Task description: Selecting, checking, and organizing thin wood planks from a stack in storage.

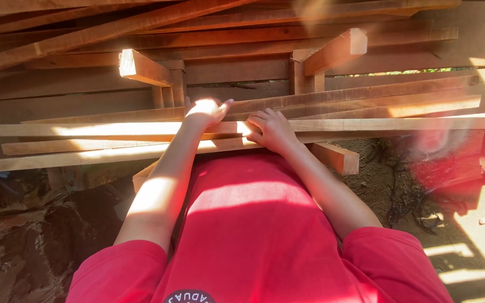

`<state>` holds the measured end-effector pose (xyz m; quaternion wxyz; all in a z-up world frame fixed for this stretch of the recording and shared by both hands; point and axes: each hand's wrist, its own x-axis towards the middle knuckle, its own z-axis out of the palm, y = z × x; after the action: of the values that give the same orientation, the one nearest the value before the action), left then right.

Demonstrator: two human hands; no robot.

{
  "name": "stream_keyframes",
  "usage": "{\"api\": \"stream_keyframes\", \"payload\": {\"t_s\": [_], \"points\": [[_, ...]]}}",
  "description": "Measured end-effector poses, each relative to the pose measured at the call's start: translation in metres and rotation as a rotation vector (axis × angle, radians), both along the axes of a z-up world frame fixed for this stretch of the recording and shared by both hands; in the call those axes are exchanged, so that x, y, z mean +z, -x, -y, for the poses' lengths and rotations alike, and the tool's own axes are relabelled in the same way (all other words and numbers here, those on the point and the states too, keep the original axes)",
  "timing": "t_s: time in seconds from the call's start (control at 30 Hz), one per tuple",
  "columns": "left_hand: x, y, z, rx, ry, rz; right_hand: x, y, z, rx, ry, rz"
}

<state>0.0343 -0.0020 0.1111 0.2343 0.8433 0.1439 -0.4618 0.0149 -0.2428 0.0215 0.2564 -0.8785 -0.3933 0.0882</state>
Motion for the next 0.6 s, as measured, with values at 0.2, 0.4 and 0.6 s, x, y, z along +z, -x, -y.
{"api": "stream_keyframes", "payload": {"t_s": [0.2,0.4,0.6], "points": [[-0.003,-0.001,0.002,-0.056,-0.010,0.011,0.007,-0.001,0.004,0.005,-0.071,0.008],[-0.075,0.004,-0.011,-0.100,-0.053,0.003,-0.002,-0.003,-0.004,0.062,-0.046,0.003],[-0.042,0.007,-0.008,-0.057,0.001,0.022,-0.005,-0.003,-0.015,0.067,-0.082,0.023]]}}
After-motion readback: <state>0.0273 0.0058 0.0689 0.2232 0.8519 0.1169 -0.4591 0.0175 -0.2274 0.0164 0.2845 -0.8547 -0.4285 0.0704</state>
